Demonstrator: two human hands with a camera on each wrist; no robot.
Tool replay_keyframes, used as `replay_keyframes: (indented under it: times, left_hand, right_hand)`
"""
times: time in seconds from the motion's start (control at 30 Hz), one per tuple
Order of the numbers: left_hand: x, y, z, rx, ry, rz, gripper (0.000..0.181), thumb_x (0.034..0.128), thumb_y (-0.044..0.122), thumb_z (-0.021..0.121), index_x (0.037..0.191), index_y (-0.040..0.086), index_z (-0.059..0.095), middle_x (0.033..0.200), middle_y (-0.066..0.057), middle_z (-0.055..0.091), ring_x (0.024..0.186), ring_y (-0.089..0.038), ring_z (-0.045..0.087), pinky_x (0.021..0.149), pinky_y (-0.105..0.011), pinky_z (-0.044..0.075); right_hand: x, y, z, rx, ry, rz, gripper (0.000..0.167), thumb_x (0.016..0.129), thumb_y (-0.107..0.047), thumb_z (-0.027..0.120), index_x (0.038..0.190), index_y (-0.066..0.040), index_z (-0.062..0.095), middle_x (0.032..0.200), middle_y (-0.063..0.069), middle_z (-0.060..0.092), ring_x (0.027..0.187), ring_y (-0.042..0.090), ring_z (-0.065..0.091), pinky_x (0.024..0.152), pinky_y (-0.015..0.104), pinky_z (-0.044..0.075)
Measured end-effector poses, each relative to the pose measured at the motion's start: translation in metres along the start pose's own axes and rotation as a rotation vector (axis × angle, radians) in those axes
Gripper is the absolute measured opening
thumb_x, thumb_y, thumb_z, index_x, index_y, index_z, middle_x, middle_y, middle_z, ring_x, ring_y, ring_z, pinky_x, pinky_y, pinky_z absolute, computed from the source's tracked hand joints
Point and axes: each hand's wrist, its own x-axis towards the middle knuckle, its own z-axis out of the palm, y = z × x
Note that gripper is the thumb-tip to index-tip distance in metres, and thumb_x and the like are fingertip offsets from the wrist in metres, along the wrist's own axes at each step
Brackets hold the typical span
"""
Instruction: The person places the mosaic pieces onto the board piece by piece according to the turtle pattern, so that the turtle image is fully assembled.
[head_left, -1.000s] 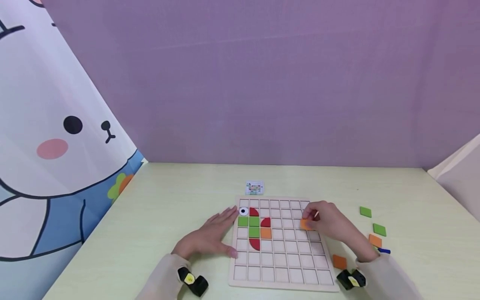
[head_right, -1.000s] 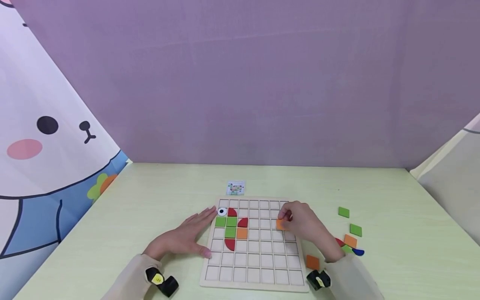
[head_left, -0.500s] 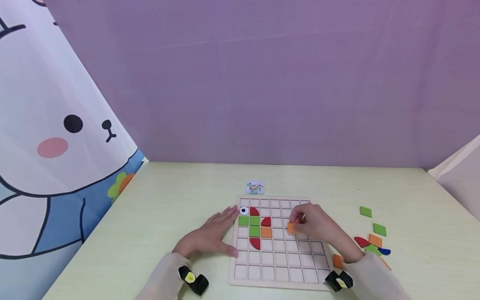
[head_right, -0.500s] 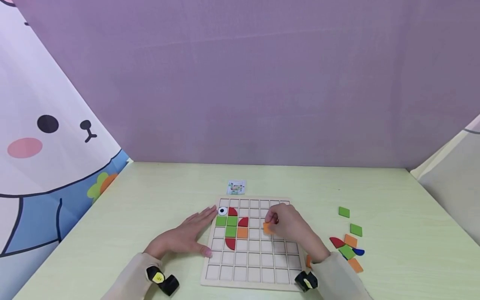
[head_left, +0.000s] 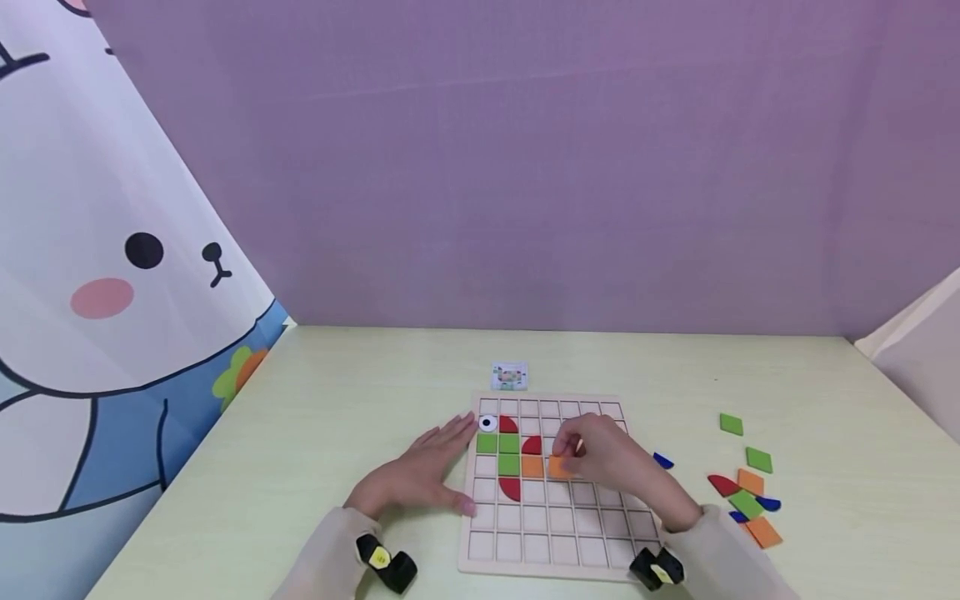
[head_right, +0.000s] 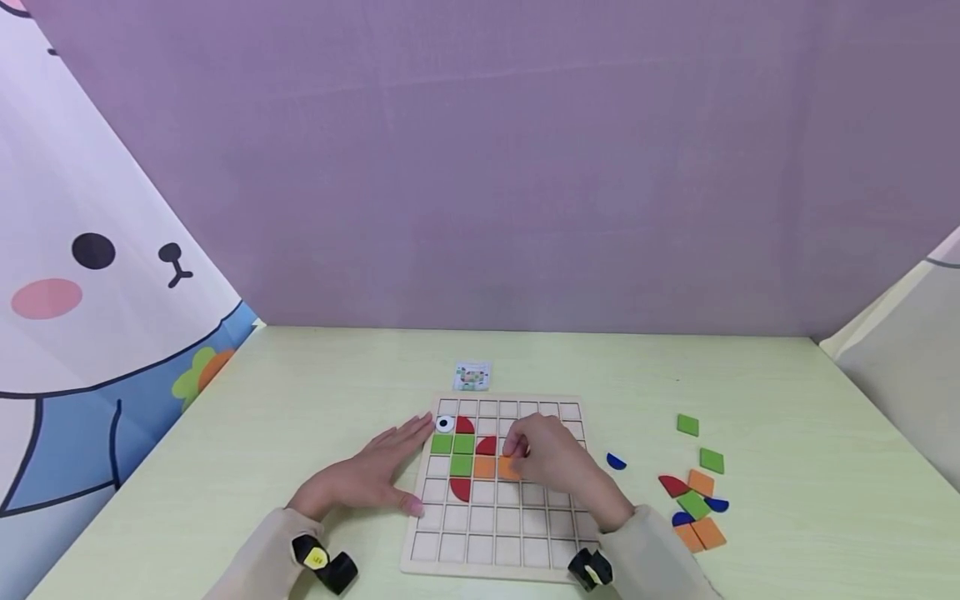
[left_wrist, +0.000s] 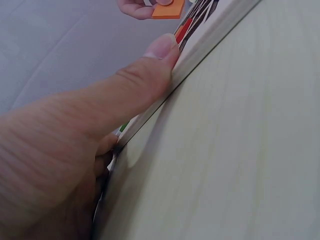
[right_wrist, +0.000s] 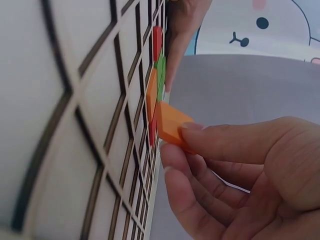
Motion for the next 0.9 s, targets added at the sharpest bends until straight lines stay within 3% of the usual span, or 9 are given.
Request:
replay_keyframes:
  times: [0.1, 0.33, 0.6, 0.9]
  left_hand:
    - [0.000, 0.001, 0.000, 0.000, 0.000, 0.000, 0.111, 0.0726, 0.059, 0.072, 0.154, 0.014, 0.011, 0.162, 0.000, 0.004, 0.150, -0.023, 0.000, 0.120, -0.051, 0.006]
    - [0.001, 0.001, -0.001, -0.001, 0.002, 0.009, 0.111, 0.0725, 0.058, 0.073, 0.154, 0.013, 0.011, 0.162, -0.002, 0.005, 0.149, -0.025, 0.001, 0.120, -0.051, 0.006]
    - [0.001, 0.001, -0.001, -0.007, 0.001, 0.012, 0.112, 0.0723, 0.058, 0.073, 0.154, 0.012, 0.011, 0.162, -0.002, 0.004, 0.149, -0.025, 0.001, 0.120, -0.051, 0.005]
    - [0.000, 0.000, 0.000, 0.004, -0.001, 0.007, 0.111, 0.0728, 0.058, 0.072, 0.154, 0.013, 0.011, 0.162, -0.001, 0.004, 0.150, -0.025, 0.001, 0.120, -0.051, 0.006]
  right_hand:
    - [0.001, -0.003, 0.003, -0.003, -0.004, 0.001, 0.017, 0.078, 0.004, 0.072, 0.077, -0.012, 0.066, 0.073, -0.004, 0.060, 0.068, 0.013, 0.050, 0.059, 0.023, 0.043]
    - [0.001, -0.008, 0.009, 0.026, -0.036, -0.081, 0.018, 0.076, 0.008, 0.070, 0.076, -0.009, 0.065, 0.073, -0.002, 0.061, 0.068, 0.013, 0.053, 0.058, 0.022, 0.046]
    - [0.002, -0.016, 0.017, 0.043, -0.080, -0.057, 0.017, 0.077, 0.006, 0.071, 0.077, -0.010, 0.067, 0.080, -0.003, 0.063, 0.071, 0.014, 0.052, 0.061, 0.022, 0.046]
    - [0.004, -0.012, 0.021, 0.041, -0.124, -0.159, 0.016, 0.077, 0.005, 0.071, 0.076, -0.010, 0.066, 0.074, -0.004, 0.061, 0.068, 0.013, 0.052, 0.060, 0.022, 0.045]
